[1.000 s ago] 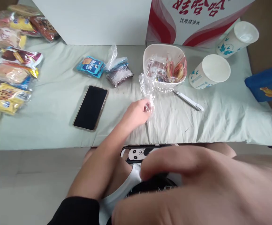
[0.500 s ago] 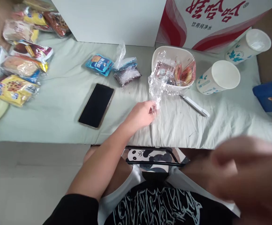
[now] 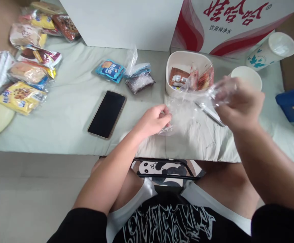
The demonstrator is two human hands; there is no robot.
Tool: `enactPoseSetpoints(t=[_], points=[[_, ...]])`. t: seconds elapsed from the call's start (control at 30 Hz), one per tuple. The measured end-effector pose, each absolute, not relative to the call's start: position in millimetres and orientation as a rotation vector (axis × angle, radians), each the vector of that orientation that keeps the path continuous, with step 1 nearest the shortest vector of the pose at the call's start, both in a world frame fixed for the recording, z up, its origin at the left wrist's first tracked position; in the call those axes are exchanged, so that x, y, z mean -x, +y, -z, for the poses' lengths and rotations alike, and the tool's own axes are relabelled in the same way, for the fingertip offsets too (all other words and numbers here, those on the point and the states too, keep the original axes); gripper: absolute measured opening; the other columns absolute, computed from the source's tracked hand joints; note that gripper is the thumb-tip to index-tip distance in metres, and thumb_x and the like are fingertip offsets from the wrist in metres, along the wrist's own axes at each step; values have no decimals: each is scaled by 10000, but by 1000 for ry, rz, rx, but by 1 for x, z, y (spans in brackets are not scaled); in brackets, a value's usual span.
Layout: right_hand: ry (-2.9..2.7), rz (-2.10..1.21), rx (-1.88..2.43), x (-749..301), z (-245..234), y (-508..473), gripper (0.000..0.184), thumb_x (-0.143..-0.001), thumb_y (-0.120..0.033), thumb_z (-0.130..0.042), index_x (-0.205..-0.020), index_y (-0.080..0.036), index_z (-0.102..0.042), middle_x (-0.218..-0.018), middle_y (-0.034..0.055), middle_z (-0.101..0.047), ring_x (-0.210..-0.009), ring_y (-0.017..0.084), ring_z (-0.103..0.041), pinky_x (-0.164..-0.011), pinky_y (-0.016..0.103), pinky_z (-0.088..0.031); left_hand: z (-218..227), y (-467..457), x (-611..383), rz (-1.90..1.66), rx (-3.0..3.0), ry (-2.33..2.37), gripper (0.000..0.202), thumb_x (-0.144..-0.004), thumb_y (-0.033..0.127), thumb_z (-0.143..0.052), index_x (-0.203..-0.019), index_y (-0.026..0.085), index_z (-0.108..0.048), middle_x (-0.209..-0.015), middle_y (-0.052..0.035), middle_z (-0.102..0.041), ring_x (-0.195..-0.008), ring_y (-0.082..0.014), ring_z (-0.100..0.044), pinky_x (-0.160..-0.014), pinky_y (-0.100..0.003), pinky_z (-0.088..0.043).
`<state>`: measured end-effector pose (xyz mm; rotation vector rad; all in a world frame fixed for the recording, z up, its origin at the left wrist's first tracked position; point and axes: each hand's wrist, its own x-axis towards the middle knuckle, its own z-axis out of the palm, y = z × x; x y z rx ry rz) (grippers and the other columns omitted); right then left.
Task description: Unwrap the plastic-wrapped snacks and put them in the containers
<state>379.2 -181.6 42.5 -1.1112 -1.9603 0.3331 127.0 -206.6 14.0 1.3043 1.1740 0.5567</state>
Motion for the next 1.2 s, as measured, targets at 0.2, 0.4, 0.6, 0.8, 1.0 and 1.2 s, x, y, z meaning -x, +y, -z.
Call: enactPoseSetpoints(t=[0.2, 0.4, 0.6, 0.8, 1.0, 1.2], points=[[-1787, -146, 1095, -404, 6, -242, 216, -851, -142, -692, -716, -259, -570, -739, -18, -617, -782, 204, -705, -949, 531, -586, -22, -201, -124, -675, -946, 1127, 263, -910, 390, -528, -730, 205, -477, -601, 18, -641, -379, -42, -354, -412, -200, -228], [-1944, -180, 1088, -415, 19, -258, 230, -794, -51, -623, -714, -227, -499, -824, -21, -714, -742, 169, -712, -672, 344, -529, -14, -191, -106, -633, -921, 1353, 256, -852, 395, -504, -683, 202, -521, -588, -27, -661, -353, -62, -345, -393, -238, -201], [-2257, -247, 1055, -414, 11, -260, 238, -728, -13, -499, -780, -241, -451, -933, 8, -808, -715, 176, -737, -651, 335, -479, 0, -196, -89, -766, -1656, 1553, 313, -753, 268, -714, -1054, 219, -643, -1087, -59, -729, -825, -161, -652, -716, -301, -535], [-2323, -283, 1082, -410, 18, -262, 182, -790, -60, -498, -812, -241, -488, -985, 42, -821, -671, 182, -714, -639, 337, -488, 1, -206, -107, -606, -2065, 1166, 225, -788, 298, -759, -1002, 238, -727, -1287, -59, -686, -1245, -260, -621, -1086, -424, -506], [-2276, -529, 1192, -416, 23, -266, 161, -721, -92, -492, -781, -232, -546, -1169, 67, -805, -661, 159, -708, -569, 301, -509, 5, -190, -117, -829, -1186, 1524, 231, -910, 369, -573, -750, 203, -585, -761, -27, -655, -637, -128, -613, -515, -260, -403], [-2191, -632, 1291, -413, 20, -263, 85, -731, -156, -515, -736, -238, -539, -1205, 98, -795, -749, 198, -755, -578, 317, -544, -20, -216, -110, -1240, -1562, 1544, 205, -970, 443, -556, -897, 254, -589, -895, -28, -637, -938, -190, -613, -791, -341, -501]])
